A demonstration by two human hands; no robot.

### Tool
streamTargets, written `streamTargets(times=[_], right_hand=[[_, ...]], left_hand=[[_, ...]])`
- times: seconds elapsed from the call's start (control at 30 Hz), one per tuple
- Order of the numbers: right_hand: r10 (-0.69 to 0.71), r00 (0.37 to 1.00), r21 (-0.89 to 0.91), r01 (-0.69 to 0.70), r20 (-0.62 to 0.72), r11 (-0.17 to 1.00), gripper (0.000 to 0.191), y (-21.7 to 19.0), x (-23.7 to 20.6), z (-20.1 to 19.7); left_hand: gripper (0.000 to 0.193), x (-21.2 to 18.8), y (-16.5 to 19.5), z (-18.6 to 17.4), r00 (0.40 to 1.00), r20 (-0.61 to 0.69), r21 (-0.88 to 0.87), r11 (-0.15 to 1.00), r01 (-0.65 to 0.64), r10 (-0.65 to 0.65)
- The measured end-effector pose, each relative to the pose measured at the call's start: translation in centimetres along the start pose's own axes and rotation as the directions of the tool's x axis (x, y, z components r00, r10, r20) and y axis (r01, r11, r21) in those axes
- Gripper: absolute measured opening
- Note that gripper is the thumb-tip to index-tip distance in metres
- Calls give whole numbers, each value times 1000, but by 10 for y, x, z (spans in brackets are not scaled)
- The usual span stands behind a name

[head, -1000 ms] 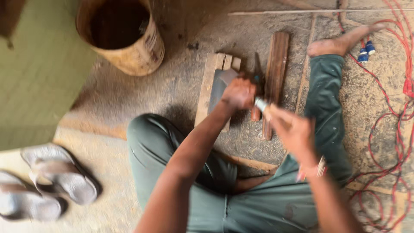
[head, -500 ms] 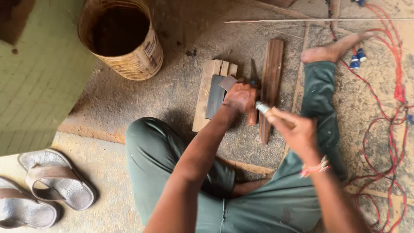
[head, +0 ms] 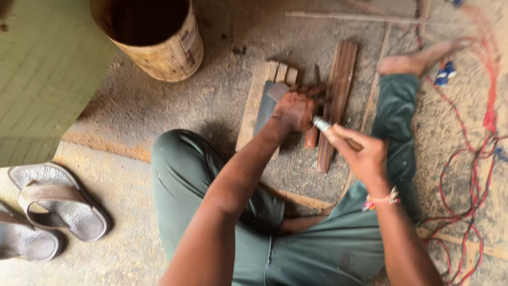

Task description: The person rubs the metal blade of a hand tool against a whetstone held in place on a wooden block, dipping their hands into a bucket of liquid and applying it to the stone between sharpening strokes.

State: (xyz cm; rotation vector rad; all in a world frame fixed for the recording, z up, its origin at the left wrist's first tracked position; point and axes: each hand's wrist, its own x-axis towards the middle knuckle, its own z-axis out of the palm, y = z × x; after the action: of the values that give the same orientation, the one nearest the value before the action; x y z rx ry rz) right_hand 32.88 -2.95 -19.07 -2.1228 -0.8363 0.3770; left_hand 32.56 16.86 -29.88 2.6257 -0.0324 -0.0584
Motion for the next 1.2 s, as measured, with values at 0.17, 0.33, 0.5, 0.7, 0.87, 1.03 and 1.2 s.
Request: streamTargets(times=[0.17, 0.33, 0.5, 0.7, 0.87, 1.03, 1.2], right_hand=[[127, 992, -29, -127, 6, 992, 32, -10, -116, 35], [195, 979, 96, -189, -57, 977, 32, -6, -98, 42], [-78, 997, 74, 77, 13, 994, 28, -9, 9, 9], [213, 977, -24, -214, -27, 977, 30, -16, -121, 38], [228, 973, -80, -231, -44, 970, 31, -9, -96, 38], [-96, 995, 6, 95, 6, 995, 29, 14, 8, 6], [68, 997, -3, -68, 22, 998, 35, -3, -96, 35]], left_hand=[[63, -108, 41, 0, 994, 107, 129, 991, -35, 21], [66, -87, 13, 48, 971, 238, 164, 985, -55, 15], [34, 8, -26, 20, 976, -214, 53, 998, -28, 39], [72, -109, 37, 8, 999, 17, 99, 995, -34, 33], [45, -88, 19, 16, 935, 350, 321, 944, -72, -47], [65, -1, -6, -7, 999, 10, 54, 998, 40, -40], [62, -91, 27, 14, 986, 156, 136, 990, 33, -54]])
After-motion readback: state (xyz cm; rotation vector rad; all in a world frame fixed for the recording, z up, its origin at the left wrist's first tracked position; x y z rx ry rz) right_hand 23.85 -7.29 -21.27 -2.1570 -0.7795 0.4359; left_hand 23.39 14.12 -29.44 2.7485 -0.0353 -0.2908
